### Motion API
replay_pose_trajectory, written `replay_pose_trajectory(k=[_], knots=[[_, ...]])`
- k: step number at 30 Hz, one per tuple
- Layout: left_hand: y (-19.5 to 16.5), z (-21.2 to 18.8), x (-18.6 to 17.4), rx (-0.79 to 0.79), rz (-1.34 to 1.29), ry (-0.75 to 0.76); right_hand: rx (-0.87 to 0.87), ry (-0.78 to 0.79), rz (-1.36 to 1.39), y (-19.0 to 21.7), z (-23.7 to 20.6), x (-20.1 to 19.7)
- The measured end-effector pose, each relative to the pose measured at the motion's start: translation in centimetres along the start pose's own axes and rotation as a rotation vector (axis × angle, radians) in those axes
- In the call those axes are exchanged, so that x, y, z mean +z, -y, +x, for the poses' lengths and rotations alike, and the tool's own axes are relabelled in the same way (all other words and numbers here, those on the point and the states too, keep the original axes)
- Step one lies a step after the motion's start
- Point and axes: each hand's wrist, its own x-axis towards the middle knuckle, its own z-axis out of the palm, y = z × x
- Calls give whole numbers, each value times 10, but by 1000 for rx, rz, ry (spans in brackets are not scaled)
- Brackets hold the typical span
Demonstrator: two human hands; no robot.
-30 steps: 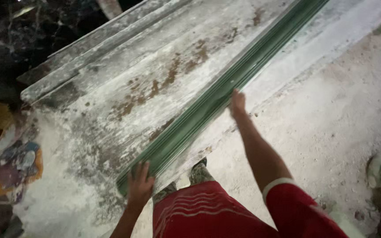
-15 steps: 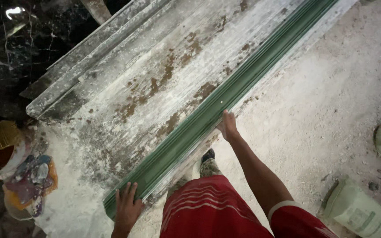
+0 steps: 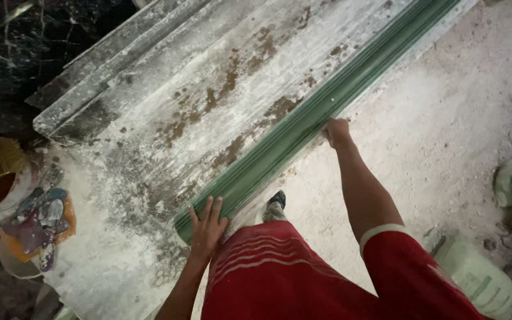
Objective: The person scrubs dried plaster residue from a long channel mold using a green brush and an orange sponge, wipes the mold surface by hand, and carries finished white cornice strips to a rack. They then continue scrubbing the mold and press a green molded strip into place along the channel.
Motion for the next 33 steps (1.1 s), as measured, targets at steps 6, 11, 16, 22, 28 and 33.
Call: replay_pose_trajectory(k=[6, 11, 16, 22, 28, 33], knots=[[0, 9, -8, -20, -59, 59, -290, -352, -690, -13, -27, 10], [2, 8, -11, -49, -127, 42, -435, -351, -862, -24, -47, 21], [3, 7, -15, -67, -104, 96, -88, -219, -629, -26, -57, 33], [3, 1, -19, -72, -145, 44, -146, -204, -585, -28, -63, 40], [12, -17, -24, -616, -44, -113, -333, -314, -775, -27, -52, 30], [28, -32, -28, -1180, -123, -72, -738, -314, -802, -8, -13, 3]])
